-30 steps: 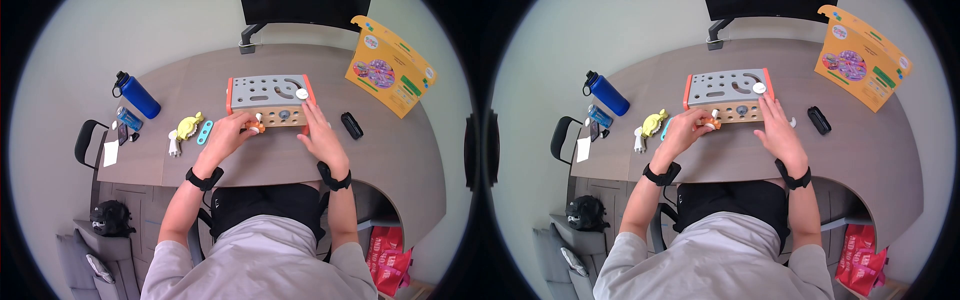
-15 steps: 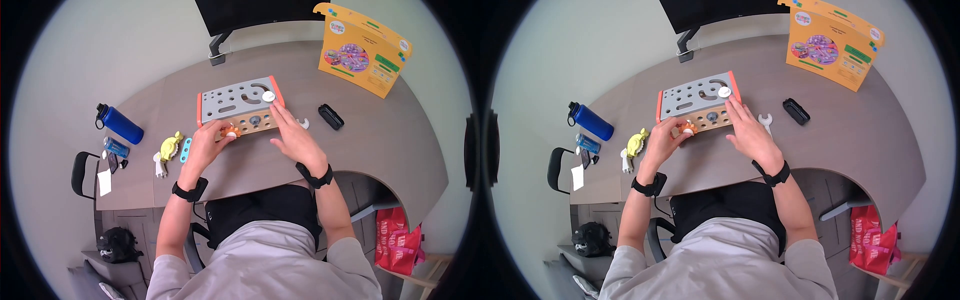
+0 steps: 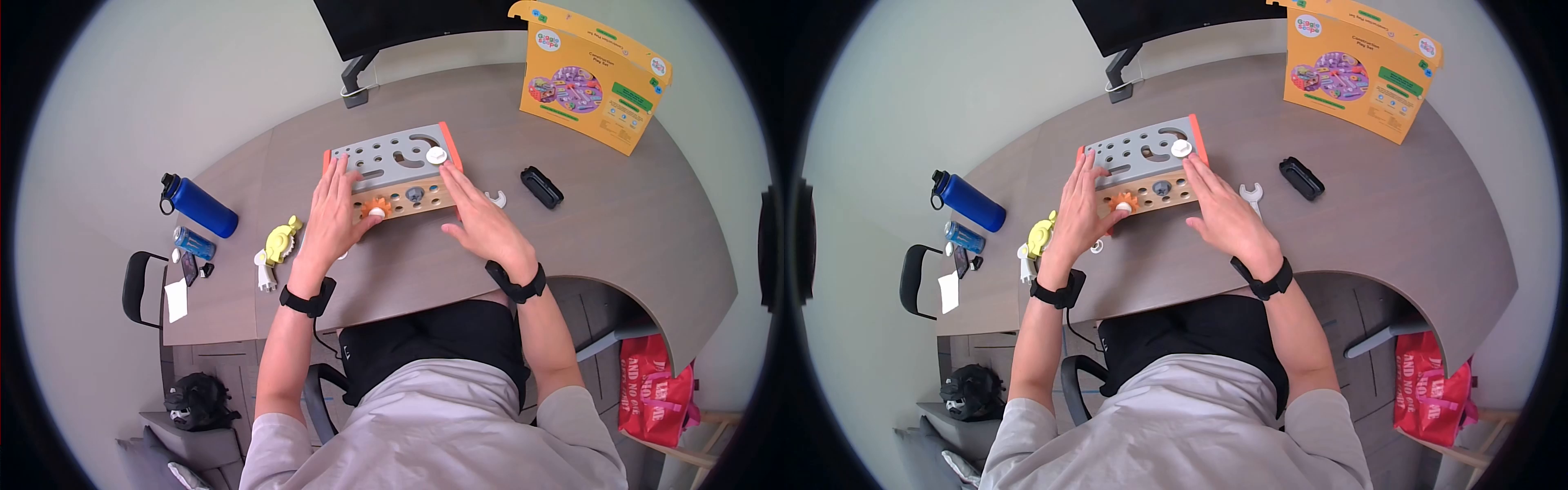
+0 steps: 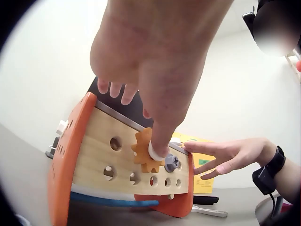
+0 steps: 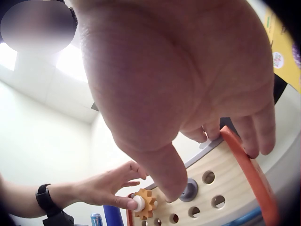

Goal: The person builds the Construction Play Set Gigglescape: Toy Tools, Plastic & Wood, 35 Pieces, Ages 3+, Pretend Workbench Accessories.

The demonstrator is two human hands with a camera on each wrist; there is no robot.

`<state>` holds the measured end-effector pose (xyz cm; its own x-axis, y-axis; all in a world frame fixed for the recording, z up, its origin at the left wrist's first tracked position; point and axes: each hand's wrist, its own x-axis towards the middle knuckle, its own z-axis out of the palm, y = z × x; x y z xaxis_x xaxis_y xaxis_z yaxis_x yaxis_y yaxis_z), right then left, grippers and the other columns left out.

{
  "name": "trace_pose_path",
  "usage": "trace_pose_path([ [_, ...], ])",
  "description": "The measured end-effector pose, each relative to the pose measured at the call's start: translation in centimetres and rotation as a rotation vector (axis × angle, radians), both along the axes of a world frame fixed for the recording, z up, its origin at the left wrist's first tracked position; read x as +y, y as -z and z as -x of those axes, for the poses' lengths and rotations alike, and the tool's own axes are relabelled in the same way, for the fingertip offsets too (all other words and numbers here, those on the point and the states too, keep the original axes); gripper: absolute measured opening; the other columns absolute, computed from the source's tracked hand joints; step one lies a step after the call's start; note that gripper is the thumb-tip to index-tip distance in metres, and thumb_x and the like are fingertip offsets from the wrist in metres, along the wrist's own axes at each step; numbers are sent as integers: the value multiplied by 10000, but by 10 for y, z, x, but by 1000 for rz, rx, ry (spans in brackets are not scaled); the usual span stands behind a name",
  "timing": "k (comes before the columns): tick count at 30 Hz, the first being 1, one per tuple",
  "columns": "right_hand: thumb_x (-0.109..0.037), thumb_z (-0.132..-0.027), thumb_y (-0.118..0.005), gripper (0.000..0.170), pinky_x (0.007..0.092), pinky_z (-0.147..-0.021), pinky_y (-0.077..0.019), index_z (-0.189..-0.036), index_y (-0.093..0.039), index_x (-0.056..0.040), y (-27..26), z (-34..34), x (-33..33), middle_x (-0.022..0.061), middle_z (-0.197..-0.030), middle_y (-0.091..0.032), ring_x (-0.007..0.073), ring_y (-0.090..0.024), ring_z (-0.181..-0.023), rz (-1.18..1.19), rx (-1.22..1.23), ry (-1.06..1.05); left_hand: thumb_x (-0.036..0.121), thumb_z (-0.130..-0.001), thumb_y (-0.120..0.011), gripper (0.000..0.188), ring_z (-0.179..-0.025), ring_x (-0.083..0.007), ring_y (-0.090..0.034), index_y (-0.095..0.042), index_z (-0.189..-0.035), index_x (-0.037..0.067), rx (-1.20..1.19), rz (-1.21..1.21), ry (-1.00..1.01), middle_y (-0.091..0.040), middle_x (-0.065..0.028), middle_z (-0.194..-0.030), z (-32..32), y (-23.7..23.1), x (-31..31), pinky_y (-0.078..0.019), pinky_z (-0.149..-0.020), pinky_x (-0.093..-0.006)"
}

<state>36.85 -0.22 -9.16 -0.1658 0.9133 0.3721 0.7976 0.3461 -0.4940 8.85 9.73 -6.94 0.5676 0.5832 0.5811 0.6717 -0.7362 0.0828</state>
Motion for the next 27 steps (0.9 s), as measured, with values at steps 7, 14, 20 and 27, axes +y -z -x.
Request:
trace_pose_path([
  [7,-116,-901,-812,994,450,-1211,-440,-1682,-210,3,-6,1,0,253,-1685,-356,411,-439,-1506,15,106,-8,434,-913,-812,849,-1502,-382,-462,-464,-1585,51,201,19,-43,-494,-211,-1619,7,4,10,-376,-1250,-497],
  [14,-121,-906,-805,965,489,-1100,-522,-1667,-229,18,-10,1,0,269,-1596,-452,468,-583,-1329,-24,117,-9,470,-889,-814,751,-1436,-361,-539,-579,-1468,53,144,-76,-24,-589,-185,-1540,7,11,13,-415,-1203,-503],
  [20,-122,-901,-808,942,491,-1108,-516,-1651,-260,35,-15,6,-1,261,-1609,-443,462,-569,-1355,0,97,24,463,-874,-828,709,-1415,-350,-561,-609,-1411,54,137,-104,-49,-610,-176,-1517,6,14,14,-429,-1191,-500],
  [27,-90,-906,-793,854,471,-1112,-513,-1622,-337,5,-10,6,5,215,-1639,-432,440,-565,-1375,-72,76,21,394,-915,-823,644,-1454,-366,-525,-606,-1400,30,136,-2,-36,-609,-182,-1509,7,6,13,-418,-1206,-508],
])
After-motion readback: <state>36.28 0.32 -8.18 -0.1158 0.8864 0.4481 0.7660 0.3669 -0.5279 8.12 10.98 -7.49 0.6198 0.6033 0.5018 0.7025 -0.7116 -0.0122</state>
